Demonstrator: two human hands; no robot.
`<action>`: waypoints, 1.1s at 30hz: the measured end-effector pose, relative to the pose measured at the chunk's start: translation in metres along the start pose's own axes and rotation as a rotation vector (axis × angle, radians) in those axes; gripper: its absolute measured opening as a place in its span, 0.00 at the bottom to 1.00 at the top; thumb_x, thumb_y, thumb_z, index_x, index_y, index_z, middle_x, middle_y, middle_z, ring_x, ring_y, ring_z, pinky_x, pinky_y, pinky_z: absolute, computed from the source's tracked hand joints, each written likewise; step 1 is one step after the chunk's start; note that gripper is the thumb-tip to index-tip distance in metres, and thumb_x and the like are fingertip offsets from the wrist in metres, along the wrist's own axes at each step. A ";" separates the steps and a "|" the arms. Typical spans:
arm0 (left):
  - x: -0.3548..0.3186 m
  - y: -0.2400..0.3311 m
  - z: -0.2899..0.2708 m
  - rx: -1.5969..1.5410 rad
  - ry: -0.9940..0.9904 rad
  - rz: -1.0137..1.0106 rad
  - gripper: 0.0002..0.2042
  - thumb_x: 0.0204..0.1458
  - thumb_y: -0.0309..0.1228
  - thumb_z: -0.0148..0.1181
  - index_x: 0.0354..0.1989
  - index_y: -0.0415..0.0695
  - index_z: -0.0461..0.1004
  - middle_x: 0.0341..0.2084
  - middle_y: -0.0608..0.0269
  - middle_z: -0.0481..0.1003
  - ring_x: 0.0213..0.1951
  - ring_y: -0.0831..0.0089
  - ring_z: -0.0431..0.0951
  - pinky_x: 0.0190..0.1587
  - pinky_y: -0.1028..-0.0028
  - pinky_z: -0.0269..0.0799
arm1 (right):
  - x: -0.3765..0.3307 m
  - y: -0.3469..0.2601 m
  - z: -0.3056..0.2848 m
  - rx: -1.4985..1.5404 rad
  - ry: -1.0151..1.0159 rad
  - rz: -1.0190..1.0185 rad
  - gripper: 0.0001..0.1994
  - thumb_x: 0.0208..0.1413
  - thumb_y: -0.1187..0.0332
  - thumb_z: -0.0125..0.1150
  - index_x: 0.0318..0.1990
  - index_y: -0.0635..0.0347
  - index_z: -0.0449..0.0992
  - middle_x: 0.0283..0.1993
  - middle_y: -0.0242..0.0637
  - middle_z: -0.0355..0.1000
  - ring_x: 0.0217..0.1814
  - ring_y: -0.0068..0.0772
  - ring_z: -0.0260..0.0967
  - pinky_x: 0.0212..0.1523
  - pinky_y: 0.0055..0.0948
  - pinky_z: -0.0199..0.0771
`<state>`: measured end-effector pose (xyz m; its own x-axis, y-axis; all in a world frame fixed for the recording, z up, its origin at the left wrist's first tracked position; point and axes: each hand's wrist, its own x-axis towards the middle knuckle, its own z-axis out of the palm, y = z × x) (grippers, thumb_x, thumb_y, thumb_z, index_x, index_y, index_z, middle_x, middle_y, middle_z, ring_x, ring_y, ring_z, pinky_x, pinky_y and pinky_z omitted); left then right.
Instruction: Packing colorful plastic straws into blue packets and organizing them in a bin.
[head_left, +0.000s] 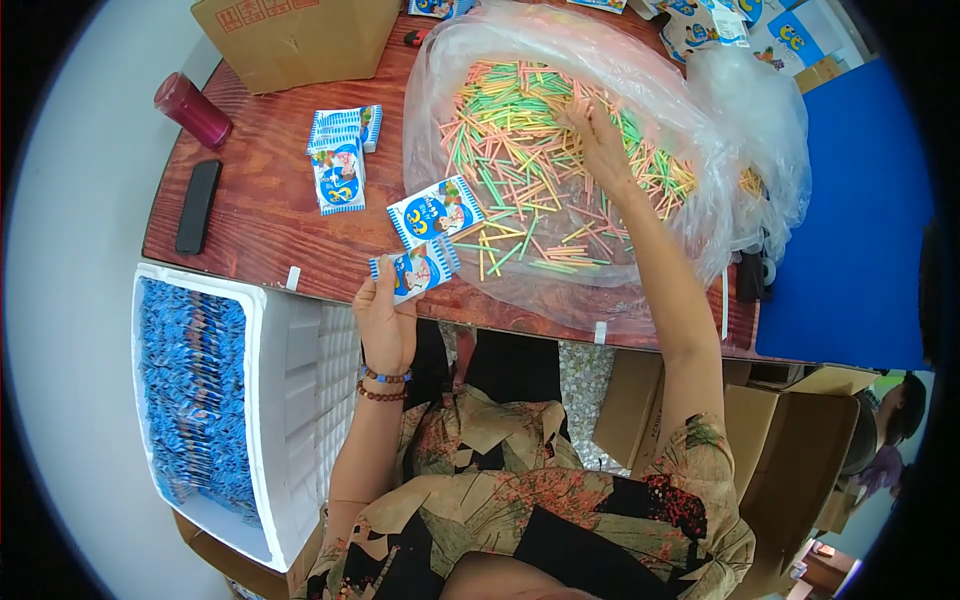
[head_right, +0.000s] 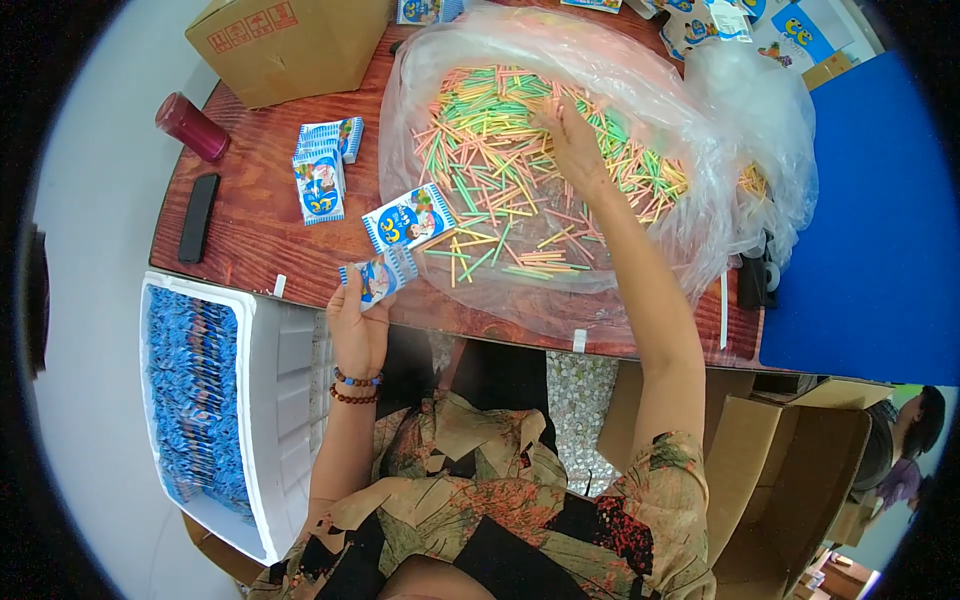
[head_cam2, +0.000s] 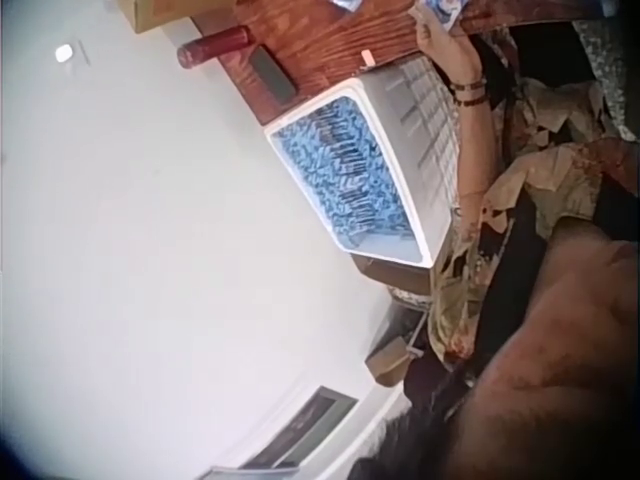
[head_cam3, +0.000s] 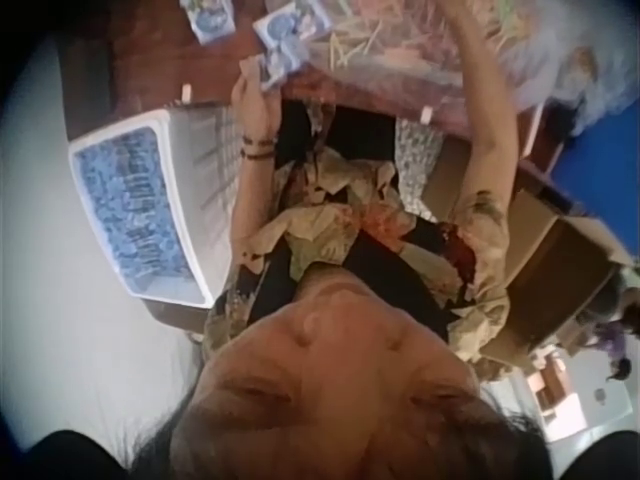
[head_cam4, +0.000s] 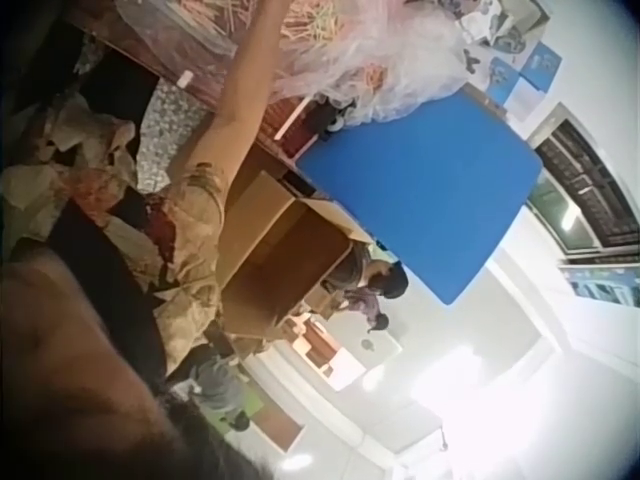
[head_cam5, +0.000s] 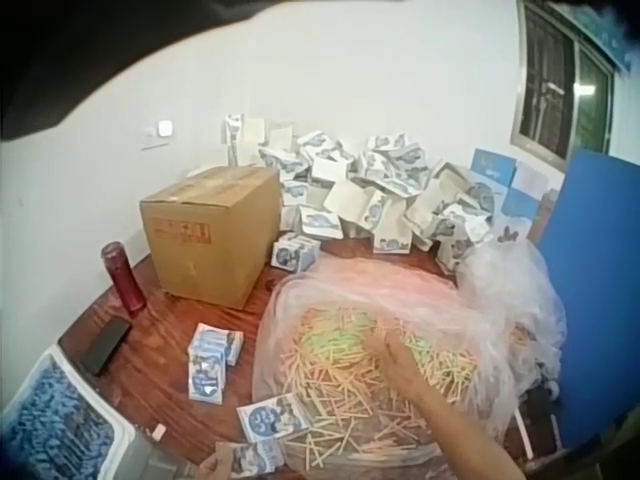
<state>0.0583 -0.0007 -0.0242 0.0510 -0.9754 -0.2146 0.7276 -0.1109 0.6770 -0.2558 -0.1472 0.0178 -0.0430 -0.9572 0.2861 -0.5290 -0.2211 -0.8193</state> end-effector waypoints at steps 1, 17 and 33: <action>0.001 0.000 -0.001 -0.001 -0.003 0.001 0.10 0.62 0.34 0.51 0.38 0.40 0.75 0.40 0.58 0.78 0.41 0.71 0.79 0.44 0.70 0.75 | -0.001 0.002 0.000 -0.004 0.003 0.001 0.10 0.64 0.66 0.48 0.46 0.64 0.66 0.40 0.38 0.70 0.47 0.37 0.69 0.53 0.36 0.65; 0.003 0.003 -0.002 -0.013 0.005 -0.033 0.09 0.60 0.35 0.55 0.36 0.43 0.75 0.35 0.65 0.79 0.36 0.78 0.79 0.36 0.75 0.76 | -0.112 -0.008 0.042 0.465 0.062 0.144 0.08 0.62 0.74 0.49 0.48 0.60 0.65 0.39 0.35 0.72 0.39 0.20 0.66 0.41 0.21 0.67; 0.004 0.006 0.006 -0.018 0.024 -0.068 0.09 0.60 0.35 0.55 0.36 0.42 0.76 0.35 0.64 0.79 0.36 0.78 0.79 0.35 0.76 0.74 | -0.123 -0.016 0.047 0.001 0.041 -0.054 0.04 0.64 0.74 0.45 0.43 0.61 0.65 0.37 0.36 0.72 0.43 0.28 0.71 0.46 0.28 0.70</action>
<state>0.0585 -0.0066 -0.0164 0.0176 -0.9608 -0.2767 0.7421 -0.1729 0.6476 -0.2024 -0.0346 -0.0281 -0.0489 -0.9355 0.3500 -0.5303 -0.2726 -0.8028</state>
